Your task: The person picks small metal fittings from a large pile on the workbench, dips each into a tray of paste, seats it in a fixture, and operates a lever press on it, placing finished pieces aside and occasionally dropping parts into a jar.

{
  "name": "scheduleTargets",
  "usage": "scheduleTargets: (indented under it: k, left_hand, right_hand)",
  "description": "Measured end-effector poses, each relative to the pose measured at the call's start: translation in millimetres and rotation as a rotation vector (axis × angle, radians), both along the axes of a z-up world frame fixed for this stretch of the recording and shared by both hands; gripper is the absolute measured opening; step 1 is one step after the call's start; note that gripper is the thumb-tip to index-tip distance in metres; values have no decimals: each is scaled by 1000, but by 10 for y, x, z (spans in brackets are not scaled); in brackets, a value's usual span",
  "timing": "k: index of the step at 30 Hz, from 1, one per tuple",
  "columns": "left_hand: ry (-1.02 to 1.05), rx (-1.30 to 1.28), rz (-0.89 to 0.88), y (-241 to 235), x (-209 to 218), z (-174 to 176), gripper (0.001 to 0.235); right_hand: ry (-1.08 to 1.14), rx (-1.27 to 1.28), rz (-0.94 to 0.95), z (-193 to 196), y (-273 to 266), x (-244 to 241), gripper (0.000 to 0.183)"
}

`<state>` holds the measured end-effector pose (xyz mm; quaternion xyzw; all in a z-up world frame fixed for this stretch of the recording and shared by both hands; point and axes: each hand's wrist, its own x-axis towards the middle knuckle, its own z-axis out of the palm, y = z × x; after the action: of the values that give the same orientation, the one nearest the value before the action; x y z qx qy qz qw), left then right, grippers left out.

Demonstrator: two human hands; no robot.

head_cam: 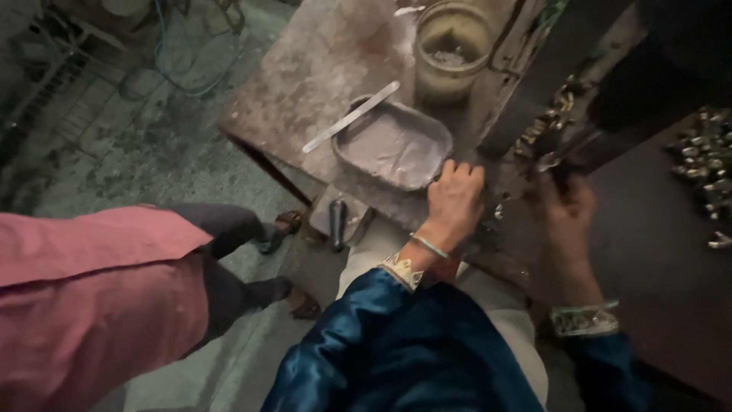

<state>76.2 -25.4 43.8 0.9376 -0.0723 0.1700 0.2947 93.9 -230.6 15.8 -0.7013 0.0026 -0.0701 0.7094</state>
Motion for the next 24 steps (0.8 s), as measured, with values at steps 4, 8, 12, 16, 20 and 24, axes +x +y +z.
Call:
scheduleTargets:
  k: [4, 8, 12, 16, 20, 24]
  left_hand:
    - [-63, -235, -36, 129, -160, 65, 27]
    - [324, -1272, -194, 201, -393, 11, 30]
    - [386, -1407, -91, 253, -634, 17, 39]
    - [335, -1416, -124, 240, -557, 482, 40]
    - [-155, -1198, -328, 202, -411, 1401, 38]
    - [-591, -479, -401, 157, -215, 831, 42]
  right_hand:
    - [-15, 183, 77, 567, 284, -180, 24]
    - [41, -145, -80, 176, 27, -69, 18]
    - [-100, 141, 56, -101, -49, -83, 25]
    - [-86, 91, 92, 611, 250, -236, 11]
    - [5, 128, 176, -299, -350, 54, 13]
    - [-8, 212, 272, -69, -120, -44, 22]
